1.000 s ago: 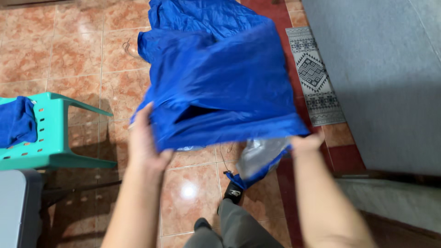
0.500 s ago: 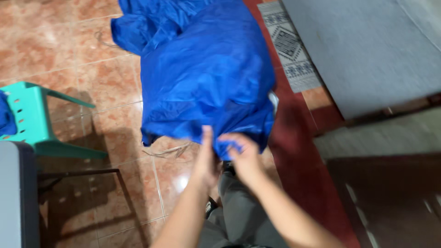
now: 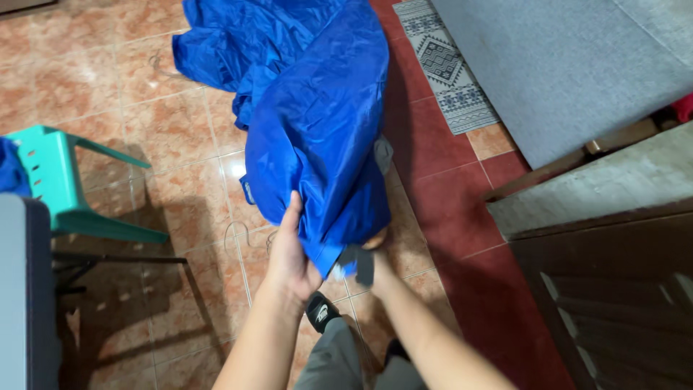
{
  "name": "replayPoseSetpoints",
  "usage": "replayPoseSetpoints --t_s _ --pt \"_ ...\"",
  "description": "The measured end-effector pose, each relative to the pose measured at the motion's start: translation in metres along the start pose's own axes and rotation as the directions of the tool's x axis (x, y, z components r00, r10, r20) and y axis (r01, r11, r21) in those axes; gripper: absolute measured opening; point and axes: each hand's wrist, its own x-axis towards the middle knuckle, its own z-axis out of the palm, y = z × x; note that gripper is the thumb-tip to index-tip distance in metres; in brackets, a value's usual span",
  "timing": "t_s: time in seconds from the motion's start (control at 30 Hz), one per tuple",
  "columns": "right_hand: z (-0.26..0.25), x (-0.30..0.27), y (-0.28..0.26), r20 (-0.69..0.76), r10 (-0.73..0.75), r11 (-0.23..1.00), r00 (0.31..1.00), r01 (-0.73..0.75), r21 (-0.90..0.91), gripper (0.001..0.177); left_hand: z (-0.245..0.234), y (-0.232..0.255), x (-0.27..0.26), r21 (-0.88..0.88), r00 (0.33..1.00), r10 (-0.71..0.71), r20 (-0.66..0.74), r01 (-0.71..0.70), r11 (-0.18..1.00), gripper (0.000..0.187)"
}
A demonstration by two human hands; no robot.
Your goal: The person sweeps a large silver and blue tarp laid on a tiled floor using a broom, then folds the tarp into a compact bundle. The person handles the tarp and broom throughout the process.
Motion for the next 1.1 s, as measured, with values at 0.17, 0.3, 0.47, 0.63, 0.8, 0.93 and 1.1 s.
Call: replayPoseSetpoints --t_s 0.17,0.3,0.47,0.63,0.8,0.93,1.1 --pt "0.023 -0.013 0.004 0.273 -0.221 0.928 0.936 0.116 0.353 0.06 -0.006 -0.025 -0.052 0.177 1.0 0.023 -0.009 -0.021 0.984 0.065" --pt "0.022 -0.048 -0.022 0.264 -0.295 0.932 0.918 0.216 0.291 0.05 -0.058 -0.031 -0.078 0.204 0.923 0.362 -0.13 -0.333 0.921 0.067" --pt "0.029 -0.137 0.01 0.55 -0.337 0.904 0.764 0.425 -0.037 0.037 -0.127 -0.101 -0.094 0.922 0.76 0.634 0.142 -0.335 0.194 0.06" --pt "-0.008 -0.167 -0.002 0.72 -0.485 0.765 0.497 0.64 0.074 0.025 -0.138 -0.122 -0.092 0.939 0.785 0.611 -0.1 -0.128 0.319 0.033" --pt "-0.067 -0.146 -0.014 0.232 -0.662 0.646 0.713 0.699 -0.305 0.046 -0.104 -0.096 -0.128 0.089 0.9 0.41 -0.149 -0.401 0.912 0.043" --pt "-0.101 -0.145 0.043 -0.167 0.263 0.927 0.95 -0.296 -0.229 0.087 -0.079 -0.101 -0.166 -0.131 0.943 0.334 0.001 -0.331 0.935 0.049" --pt "-0.078 -0.123 0.1 0.143 0.329 0.936 0.933 -0.302 -0.182 0.057 -0.08 -0.085 -0.203 -0.166 0.947 0.315 0.064 -0.301 0.939 0.053"
